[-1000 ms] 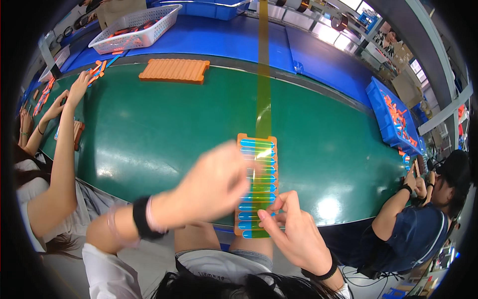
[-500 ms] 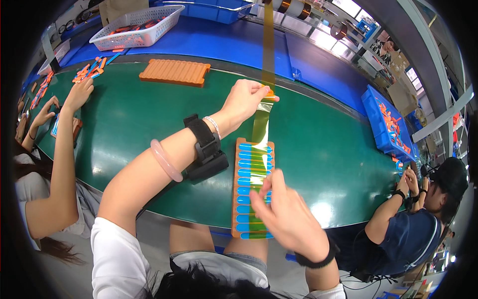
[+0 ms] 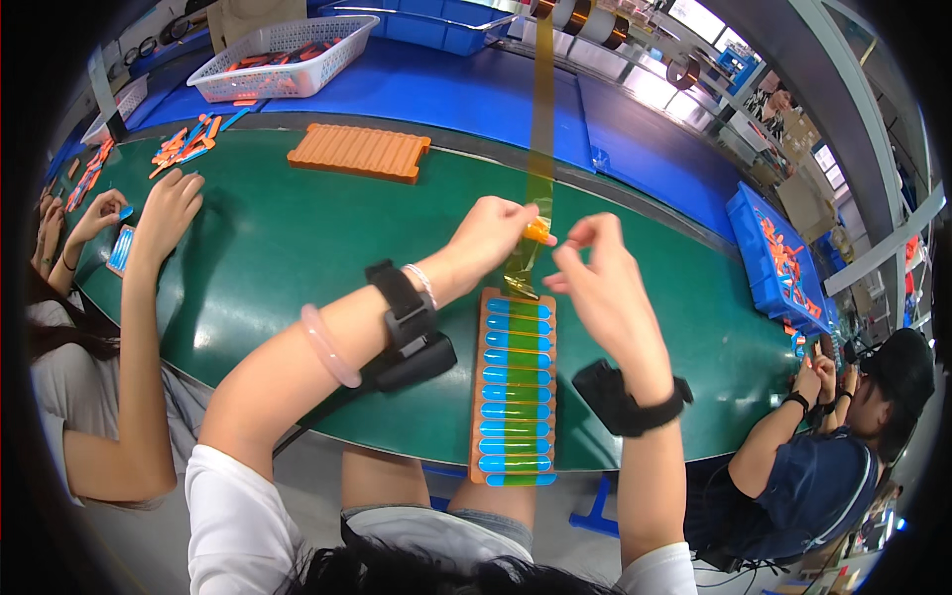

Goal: Manually applying adhesive strips and assembling small colorful components on a jig in a manufacturing facility.

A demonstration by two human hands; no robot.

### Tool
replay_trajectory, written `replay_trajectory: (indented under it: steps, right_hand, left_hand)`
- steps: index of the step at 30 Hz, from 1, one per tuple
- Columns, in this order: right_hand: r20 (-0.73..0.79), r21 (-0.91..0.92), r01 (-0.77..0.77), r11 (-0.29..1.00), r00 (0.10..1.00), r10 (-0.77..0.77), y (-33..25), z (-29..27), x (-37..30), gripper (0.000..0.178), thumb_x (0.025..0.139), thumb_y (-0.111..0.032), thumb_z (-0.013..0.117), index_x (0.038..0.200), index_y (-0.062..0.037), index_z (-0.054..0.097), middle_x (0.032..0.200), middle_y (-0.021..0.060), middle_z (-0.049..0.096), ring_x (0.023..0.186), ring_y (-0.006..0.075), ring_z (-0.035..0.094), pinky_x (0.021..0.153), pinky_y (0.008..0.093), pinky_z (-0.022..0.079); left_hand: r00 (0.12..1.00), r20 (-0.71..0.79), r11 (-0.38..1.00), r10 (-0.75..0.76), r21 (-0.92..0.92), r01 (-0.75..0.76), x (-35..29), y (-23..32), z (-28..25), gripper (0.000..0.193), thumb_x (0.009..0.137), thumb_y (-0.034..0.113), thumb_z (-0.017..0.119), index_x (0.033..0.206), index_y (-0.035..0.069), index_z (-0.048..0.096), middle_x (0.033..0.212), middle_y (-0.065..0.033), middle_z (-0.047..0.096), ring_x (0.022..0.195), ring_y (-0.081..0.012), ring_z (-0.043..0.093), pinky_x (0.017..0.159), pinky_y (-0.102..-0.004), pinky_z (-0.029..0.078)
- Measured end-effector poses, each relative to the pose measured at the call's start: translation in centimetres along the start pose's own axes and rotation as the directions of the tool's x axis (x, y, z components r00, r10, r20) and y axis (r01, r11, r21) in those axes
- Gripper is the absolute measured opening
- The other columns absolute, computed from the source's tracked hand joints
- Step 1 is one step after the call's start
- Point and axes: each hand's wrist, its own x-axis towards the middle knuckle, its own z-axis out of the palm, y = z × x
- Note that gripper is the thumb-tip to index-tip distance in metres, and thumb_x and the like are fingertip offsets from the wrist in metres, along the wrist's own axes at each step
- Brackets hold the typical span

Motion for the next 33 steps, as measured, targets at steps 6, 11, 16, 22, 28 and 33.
replay_trajectory:
  steps: [6,11,16,22,28,33]
  right_hand:
    - [0.081,-0.039,-0.028,0.999,0.996,0.031,3.0,-2.9,-2.7,0.033,0.082,-0.019,0.051,0.103,0.0035,0.041,0.103,0.0176,0.048,0.079,0.0240,0.055,0.071,0.0328,0.044]
    - [0.217,-0.071,0.052,0.996,0.976,-0.036,3.1,-0.8,-3.2,0.038,0.083,-0.018,0.049,0.112,0.0052,0.039,0.111,0.0230,0.042,0.097,0.0364,0.046,0.084,0.0378,0.040]
    - [0.459,-0.480,0.324,0.815,0.885,-0.081,0.8,2.3,-5.2,0.077,0.066,-0.017,0.061,0.128,0.0079,0.022,0.135,0.0297,0.011,0.104,0.0439,0.037,0.078,0.0531,0.040]
    - [0.566,-0.615,0.404,0.678,0.824,0.023,2.5,1.0,-3.0,0.075,0.074,-0.030,0.056,0.132,-0.0001,0.021,0.139,0.0229,0.006,0.120,0.0446,0.023,0.086,0.0522,0.035]
    - [0.383,-0.775,0.215,0.594,0.908,0.171,5.1,-4.7,-0.4,0.075,0.066,-0.013,0.060,0.132,-0.0312,0.027,0.131,0.0123,0.026,0.106,0.0352,0.038,0.089,0.0454,0.038]
    - [0.317,-0.726,0.278,0.629,0.947,-0.052,13.6,-8.0,3.9,0.074,0.070,0.009,0.043,0.131,-0.0316,0.028,0.137,0.0063,0.024,0.123,0.0288,0.029,0.091,0.0470,0.037]
  left_hand:
    - [0.986,0.151,0.951,0.067,-0.308,-0.017,-1.1,3.2,-1.9,0.032,0.083,0.020,0.040,0.101,-0.004,0.052,0.105,-0.0171,0.058,0.097,-0.0197,0.054,0.087,-0.0315,0.039]
    - [0.833,0.266,0.847,0.486,-0.379,-0.373,-1.4,10.8,-4.1,0.038,0.073,0.006,0.041,0.109,-0.005,0.049,0.114,-0.0175,0.052,0.108,-0.0242,0.049,0.094,-0.0357,0.036]
    - [0.762,0.179,0.774,0.622,0.002,-0.633,-2.5,12.5,-5.7,0.035,0.084,0.013,0.050,0.115,-0.001,0.043,0.117,-0.0151,0.050,0.098,-0.0236,0.056,0.082,-0.0317,0.047]
    - [0.984,0.165,0.971,0.071,-0.238,-0.030,-4.2,7.8,-5.2,0.050,0.091,0.038,0.033,0.124,0.000,0.031,0.100,-0.0201,0.058,0.081,-0.0195,0.061,0.072,-0.0288,0.049]
    - [0.939,0.229,0.851,-0.258,-0.406,0.333,-7.1,1.9,-3.2,0.040,0.091,0.033,0.035,0.106,-0.002,0.049,0.090,-0.0160,0.059,0.080,-0.0200,0.059,0.072,-0.0321,0.049]
    - [0.916,0.298,0.748,-0.270,-0.533,0.395,-10.6,0.8,-1.0,0.044,0.093,0.031,0.027,0.112,-0.005,0.044,0.103,-0.0175,0.055,0.093,-0.0249,0.055,0.084,-0.0374,0.044]
